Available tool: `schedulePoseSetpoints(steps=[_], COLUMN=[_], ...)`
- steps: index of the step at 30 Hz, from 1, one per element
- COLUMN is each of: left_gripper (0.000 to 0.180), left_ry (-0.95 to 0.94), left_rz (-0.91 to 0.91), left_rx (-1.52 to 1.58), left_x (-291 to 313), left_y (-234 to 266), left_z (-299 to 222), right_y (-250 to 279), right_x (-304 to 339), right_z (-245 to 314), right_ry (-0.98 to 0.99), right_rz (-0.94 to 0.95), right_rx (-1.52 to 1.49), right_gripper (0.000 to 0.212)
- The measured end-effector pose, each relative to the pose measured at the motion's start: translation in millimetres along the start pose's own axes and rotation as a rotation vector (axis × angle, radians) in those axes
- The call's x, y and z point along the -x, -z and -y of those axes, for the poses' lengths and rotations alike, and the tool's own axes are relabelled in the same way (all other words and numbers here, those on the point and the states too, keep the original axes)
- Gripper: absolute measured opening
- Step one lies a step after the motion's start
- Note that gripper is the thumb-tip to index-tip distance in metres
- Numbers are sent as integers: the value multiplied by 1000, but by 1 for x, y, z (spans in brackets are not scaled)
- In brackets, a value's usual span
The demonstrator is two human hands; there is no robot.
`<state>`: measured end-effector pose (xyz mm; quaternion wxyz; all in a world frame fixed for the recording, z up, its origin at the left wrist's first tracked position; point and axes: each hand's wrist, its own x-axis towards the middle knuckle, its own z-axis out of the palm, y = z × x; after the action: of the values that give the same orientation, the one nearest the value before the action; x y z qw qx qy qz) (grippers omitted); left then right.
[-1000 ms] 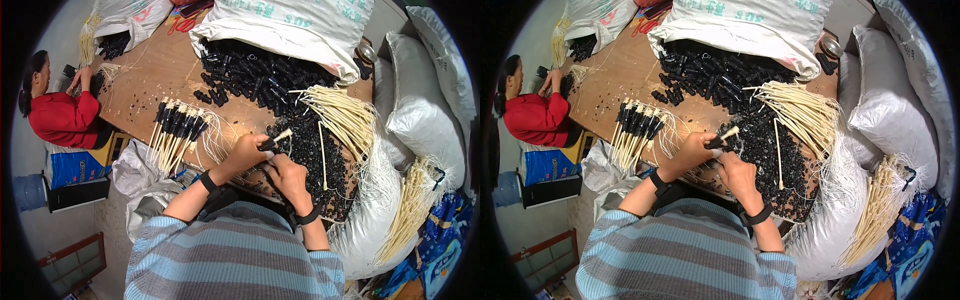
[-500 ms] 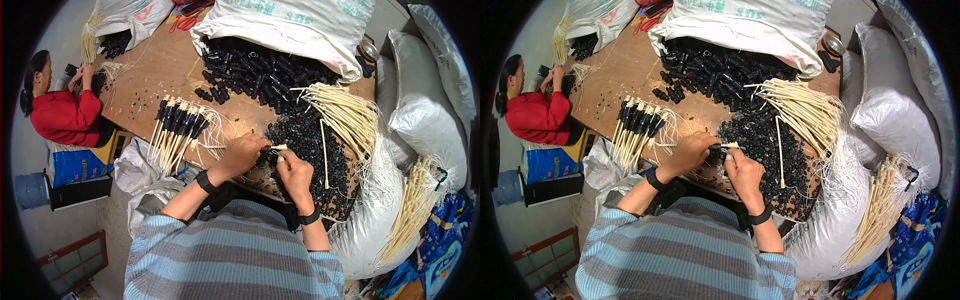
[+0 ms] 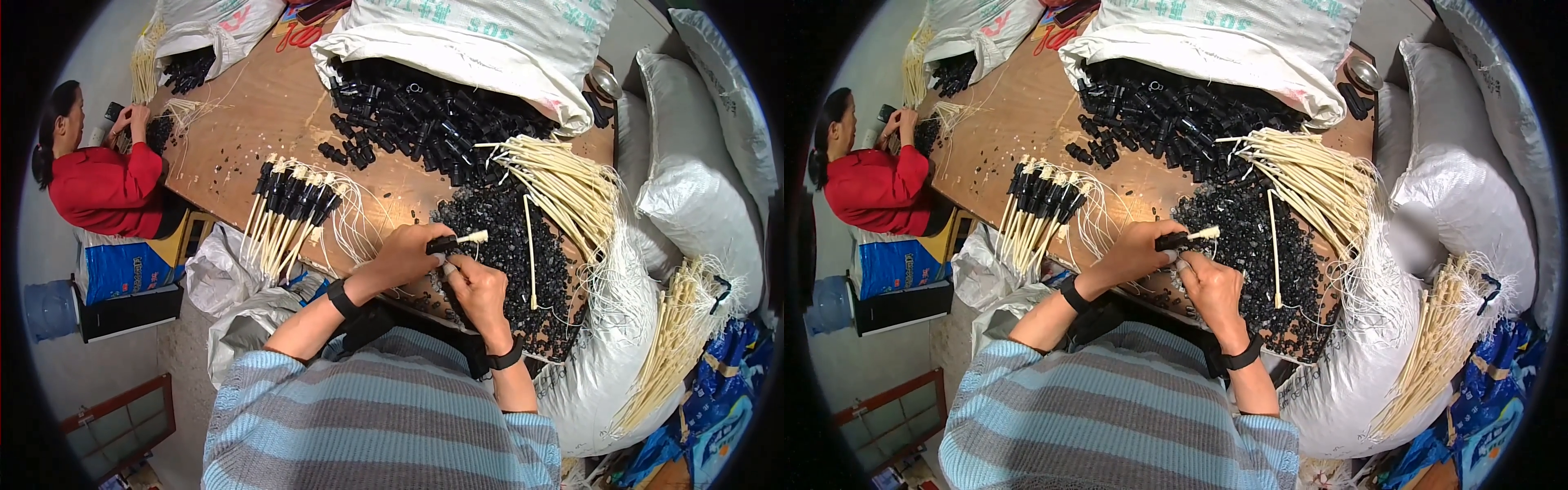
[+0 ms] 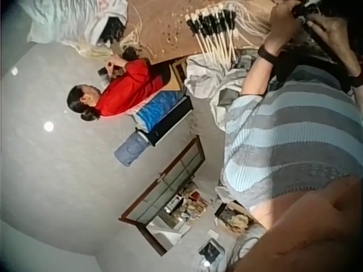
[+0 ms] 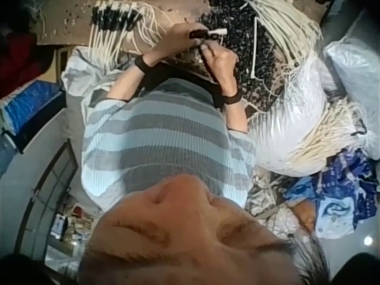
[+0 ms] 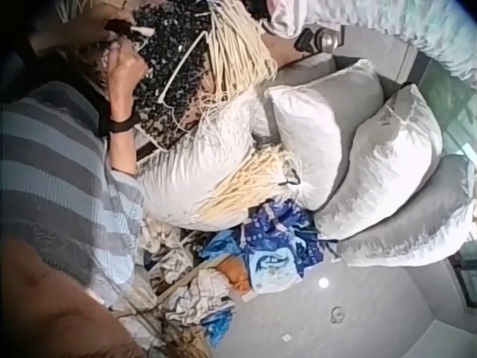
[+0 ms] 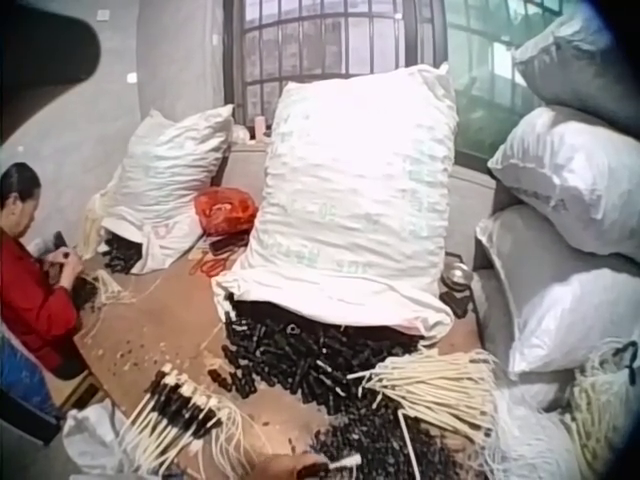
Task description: The person picks up a white cord and a black plastic connector, fits the cord into the connector, and presses a small black piece into the assembly. They then place the completed unit onto a pile of similar assemblies on the table.
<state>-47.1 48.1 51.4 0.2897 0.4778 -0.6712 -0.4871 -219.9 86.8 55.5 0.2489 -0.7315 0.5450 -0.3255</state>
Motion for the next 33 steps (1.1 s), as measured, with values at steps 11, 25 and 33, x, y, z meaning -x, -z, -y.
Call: schedulePoseSetpoints(steps=[11, 25, 33], left_gripper=[37, 44, 34], left_ry=[-247, -169, -402], left_rz=[-103, 118, -94], left_rx=[-471, -366, -190], left_x=[9, 6, 6], left_y=[1, -7, 2], left_z=[13, 7, 5], right_y=[6, -5, 2], right_x=[0, 5, 5], right_z=[-7, -10, -6], right_ry=[27, 25, 25], right_rz=[-72, 26, 97], right_rx=[111, -69, 27], right_gripper=[10, 13, 16])
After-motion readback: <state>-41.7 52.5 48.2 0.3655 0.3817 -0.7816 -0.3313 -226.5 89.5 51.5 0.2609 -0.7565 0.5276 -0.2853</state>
